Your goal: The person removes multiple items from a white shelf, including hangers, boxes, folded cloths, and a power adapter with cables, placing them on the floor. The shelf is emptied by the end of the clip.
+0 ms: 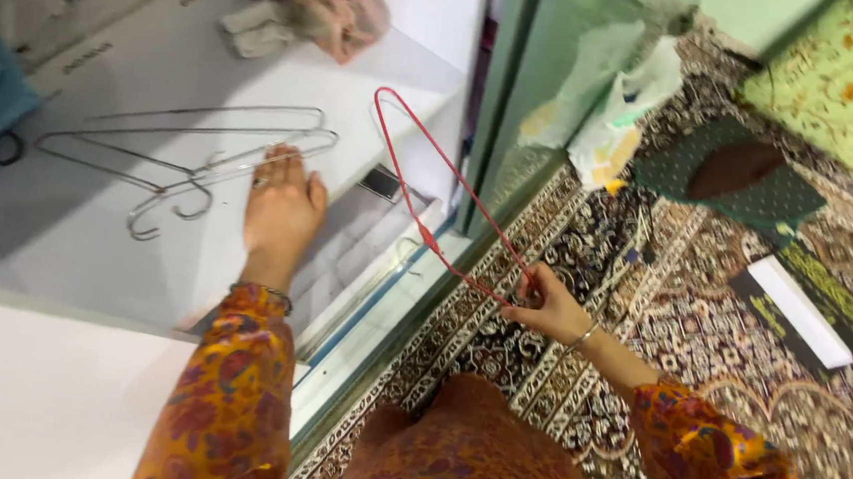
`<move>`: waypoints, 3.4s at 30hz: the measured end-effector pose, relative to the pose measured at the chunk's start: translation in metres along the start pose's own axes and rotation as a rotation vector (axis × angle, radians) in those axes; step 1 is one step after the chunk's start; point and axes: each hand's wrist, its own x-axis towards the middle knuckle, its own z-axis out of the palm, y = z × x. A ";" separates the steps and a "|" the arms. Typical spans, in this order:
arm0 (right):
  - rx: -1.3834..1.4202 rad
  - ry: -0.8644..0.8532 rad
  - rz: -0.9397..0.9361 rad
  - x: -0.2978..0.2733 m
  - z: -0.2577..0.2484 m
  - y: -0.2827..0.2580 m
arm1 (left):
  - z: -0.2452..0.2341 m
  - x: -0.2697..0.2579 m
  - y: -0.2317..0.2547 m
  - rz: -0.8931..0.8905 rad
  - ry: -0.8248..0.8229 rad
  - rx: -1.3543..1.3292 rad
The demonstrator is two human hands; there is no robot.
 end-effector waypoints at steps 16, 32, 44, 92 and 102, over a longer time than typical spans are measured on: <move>-0.271 0.389 0.586 -0.139 -0.091 0.162 | 0.002 0.005 0.009 -0.080 -0.010 0.016; -0.163 0.850 0.819 -0.020 -0.156 0.134 | 0.002 -0.003 0.010 -0.071 0.048 0.046; -0.457 0.274 0.319 0.074 -0.030 0.116 | -0.006 0.006 0.021 -0.112 0.050 0.068; -0.849 0.102 -1.171 0.241 0.181 -0.267 | -0.013 0.014 0.034 -0.235 -0.009 0.059; -0.684 0.340 -1.220 0.218 0.174 -0.274 | -0.016 0.014 0.035 -0.242 -0.029 0.058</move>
